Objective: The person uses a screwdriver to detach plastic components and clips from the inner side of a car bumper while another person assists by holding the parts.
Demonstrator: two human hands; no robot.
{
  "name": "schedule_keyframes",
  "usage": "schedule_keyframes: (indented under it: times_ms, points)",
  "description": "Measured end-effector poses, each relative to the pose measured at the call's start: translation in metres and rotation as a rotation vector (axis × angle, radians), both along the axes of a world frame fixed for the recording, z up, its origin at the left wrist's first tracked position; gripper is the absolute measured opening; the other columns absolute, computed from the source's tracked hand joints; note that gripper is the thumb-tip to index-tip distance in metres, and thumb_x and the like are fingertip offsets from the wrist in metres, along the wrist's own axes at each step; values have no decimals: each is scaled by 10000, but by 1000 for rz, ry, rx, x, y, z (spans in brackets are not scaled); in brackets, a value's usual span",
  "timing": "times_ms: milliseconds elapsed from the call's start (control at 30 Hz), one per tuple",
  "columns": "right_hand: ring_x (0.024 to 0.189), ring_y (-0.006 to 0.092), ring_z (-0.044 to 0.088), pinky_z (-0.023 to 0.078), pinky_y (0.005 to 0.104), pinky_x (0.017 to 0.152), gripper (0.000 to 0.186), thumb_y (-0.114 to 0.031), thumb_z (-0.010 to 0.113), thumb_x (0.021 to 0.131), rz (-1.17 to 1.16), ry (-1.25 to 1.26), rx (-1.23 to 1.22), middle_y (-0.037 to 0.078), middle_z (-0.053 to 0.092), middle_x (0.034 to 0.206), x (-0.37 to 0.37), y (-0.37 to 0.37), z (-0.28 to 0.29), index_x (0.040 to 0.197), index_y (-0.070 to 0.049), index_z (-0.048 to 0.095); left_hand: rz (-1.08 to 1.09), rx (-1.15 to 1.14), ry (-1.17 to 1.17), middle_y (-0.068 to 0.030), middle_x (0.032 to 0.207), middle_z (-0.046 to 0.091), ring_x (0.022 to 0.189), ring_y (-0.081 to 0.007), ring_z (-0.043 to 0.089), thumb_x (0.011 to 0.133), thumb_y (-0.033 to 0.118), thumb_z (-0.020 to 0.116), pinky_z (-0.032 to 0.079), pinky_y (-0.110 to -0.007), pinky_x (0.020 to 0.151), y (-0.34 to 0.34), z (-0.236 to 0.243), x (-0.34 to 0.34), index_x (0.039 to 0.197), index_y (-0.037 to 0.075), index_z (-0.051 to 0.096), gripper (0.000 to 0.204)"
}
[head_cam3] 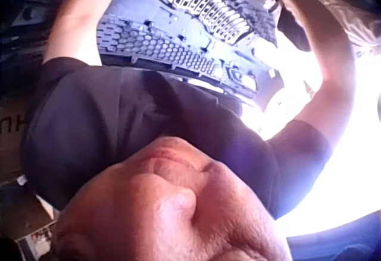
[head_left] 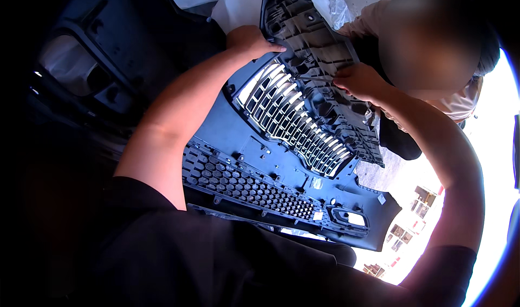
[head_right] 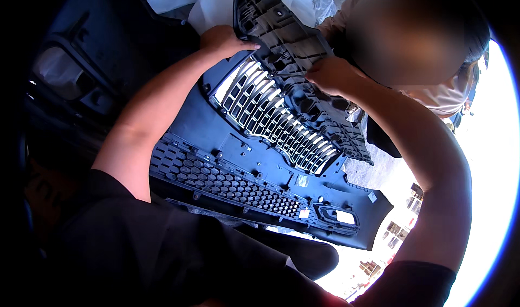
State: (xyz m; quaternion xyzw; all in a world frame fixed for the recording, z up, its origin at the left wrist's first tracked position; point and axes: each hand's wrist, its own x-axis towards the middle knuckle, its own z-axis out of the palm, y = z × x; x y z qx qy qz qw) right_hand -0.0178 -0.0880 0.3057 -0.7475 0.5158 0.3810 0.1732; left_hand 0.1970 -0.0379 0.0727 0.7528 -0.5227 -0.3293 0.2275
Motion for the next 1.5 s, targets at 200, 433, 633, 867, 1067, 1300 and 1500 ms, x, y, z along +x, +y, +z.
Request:
schedule_keyframes:
  times_ms: [200, 433, 633, 867, 1067, 1300, 1500]
  points:
    - [857, 249, 718, 579, 354, 740, 258, -224, 706, 941, 209, -50, -182, 122, 712, 914, -31, 11, -4, 1156, -92, 650, -40, -44, -29, -49, 592, 674, 657, -242, 715, 645, 847, 752, 557, -391, 633, 8, 4, -5, 646, 90, 720, 757]
    - [1062, 280, 704, 584, 393, 887, 374, -136, 705, 885, 1226, -6, -161, 132, 690, 1188, -31, 13, 14, 1253, -84, 653, -57, -28, 34, -70, 575, 664, 559, -262, 678, 659, 833, 753, 550, -388, 595, 4, 2, 1, 607, 68, 697, 769]
    - [683, 175, 630, 500, 287, 567, 372, -179, 709, 940, 381, -168, -171, 76, 687, 897, -34, 7, -1, 1303, -126, 652, -40, -128, 43, -74, 563, 648, 562, -269, 673, 692, 819, 741, 546, -398, 588, 8, -7, -2, 542, 56, 658, 782]
    - [596, 103, 545, 421, 273, 481, 494, -159, 720, 928, -259, -225, -49, 25, 635, 791, -29, 13, -1, 1402, -112, 590, -60, -58, 59, -56, 539, 631, 588, -258, 677, 698, 805, 746, 544, -395, 606, 8, 6, -3, 533, 77, 666, 750]
    - [872, 296, 715, 589, 409, 748, 252, -188, 738, 918, 1143, -68, -200, 103, 708, 1053, -20, 9, 18, 1126, -67, 665, -71, -163, 5, -30, 460, 584, 491, -234, 646, 753, 802, 704, 547, -363, 570, 10, -5, 1, 460, 116, 604, 753]
    - [718, 145, 656, 534, 296, 646, 254, -178, 710, 920, 491, -302, -245, 38, 687, 857, -40, 7, -3, 1147, -67, 686, -24, -218, -23, -62, 488, 590, 524, -263, 656, 730, 798, 728, 543, -392, 576, 11, -5, -5, 509, 95, 637, 742]
    - [610, 59, 558, 426, 221, 478, 483, -154, 719, 915, -500, -119, 29, 2, 658, 768, -4, 9, 12, 1390, -102, 647, 9, -299, -78, -65, 489, 582, 519, -272, 643, 713, 796, 745, 543, -400, 593, 7, -23, -9, 520, 86, 638, 744]
